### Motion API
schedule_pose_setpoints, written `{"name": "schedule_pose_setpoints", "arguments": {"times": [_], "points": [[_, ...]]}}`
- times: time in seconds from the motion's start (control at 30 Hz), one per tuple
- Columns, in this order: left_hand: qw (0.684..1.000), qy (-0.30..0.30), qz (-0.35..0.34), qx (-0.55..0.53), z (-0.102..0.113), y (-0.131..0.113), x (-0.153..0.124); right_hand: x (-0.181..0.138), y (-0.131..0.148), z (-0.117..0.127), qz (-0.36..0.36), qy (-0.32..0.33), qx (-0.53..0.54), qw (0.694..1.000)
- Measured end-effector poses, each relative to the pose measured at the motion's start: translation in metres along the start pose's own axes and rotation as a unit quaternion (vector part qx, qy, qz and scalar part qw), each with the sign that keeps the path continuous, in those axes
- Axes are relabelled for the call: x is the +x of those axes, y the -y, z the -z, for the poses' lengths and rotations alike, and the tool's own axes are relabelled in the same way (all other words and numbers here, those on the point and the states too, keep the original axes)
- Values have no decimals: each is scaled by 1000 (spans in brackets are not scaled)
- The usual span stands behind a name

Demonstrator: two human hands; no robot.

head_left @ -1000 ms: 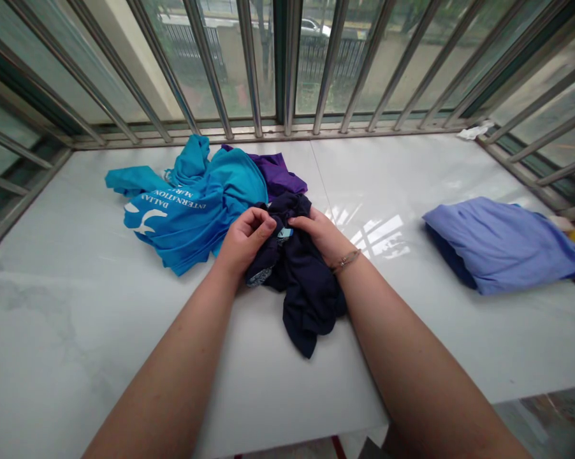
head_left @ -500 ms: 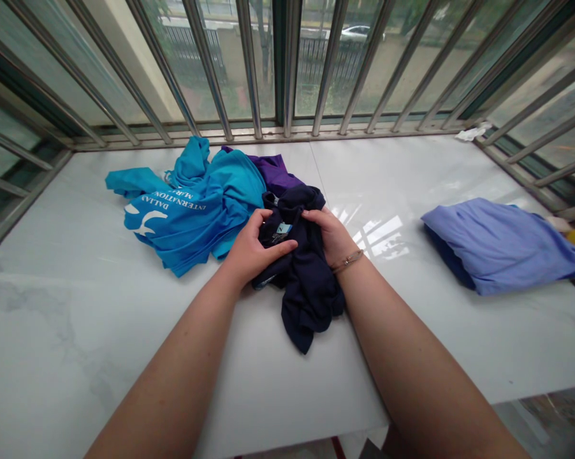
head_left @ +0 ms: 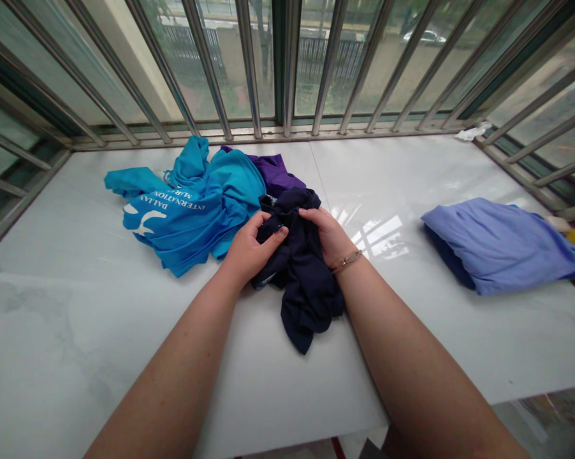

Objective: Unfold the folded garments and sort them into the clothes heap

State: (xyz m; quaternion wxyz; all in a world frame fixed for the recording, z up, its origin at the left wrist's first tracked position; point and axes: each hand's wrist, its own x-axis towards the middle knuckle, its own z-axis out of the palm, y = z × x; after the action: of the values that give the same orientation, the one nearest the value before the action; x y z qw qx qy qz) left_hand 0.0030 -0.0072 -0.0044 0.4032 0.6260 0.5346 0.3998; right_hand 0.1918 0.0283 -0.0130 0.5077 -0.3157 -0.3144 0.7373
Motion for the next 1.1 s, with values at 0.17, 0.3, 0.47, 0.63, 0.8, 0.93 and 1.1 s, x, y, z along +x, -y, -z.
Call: {"name": "schedule_pose_setpoints", "arguments": {"times": [0.17,0.3,0.47,0.63,0.8,0.93,1.1], "points": [[1000,0,-5,0,0,2,0,-1,0,-2,1,-11,-22,1000],[1000,-1,-10,0,0,3,0,-2,1,-4,-1,-14,-35,999],[1000,-2,-12,11,-1,1,0,-3,2,-5,0,-13,-38,999],[1000,-4,-14,24,-1,-1,1,-2,1,-5,-1,-15,-43,999],[999,-4,-18,34,-1,-1,0,-1,0,-5,6,-17,-51,999],[999,-5,-18,34,-2,1,1,-1,0,-5,6,-21,-60,998],[999,-6,-18,35,-2,3,1,0,-1,-4,3,-32,-62,998]]}}
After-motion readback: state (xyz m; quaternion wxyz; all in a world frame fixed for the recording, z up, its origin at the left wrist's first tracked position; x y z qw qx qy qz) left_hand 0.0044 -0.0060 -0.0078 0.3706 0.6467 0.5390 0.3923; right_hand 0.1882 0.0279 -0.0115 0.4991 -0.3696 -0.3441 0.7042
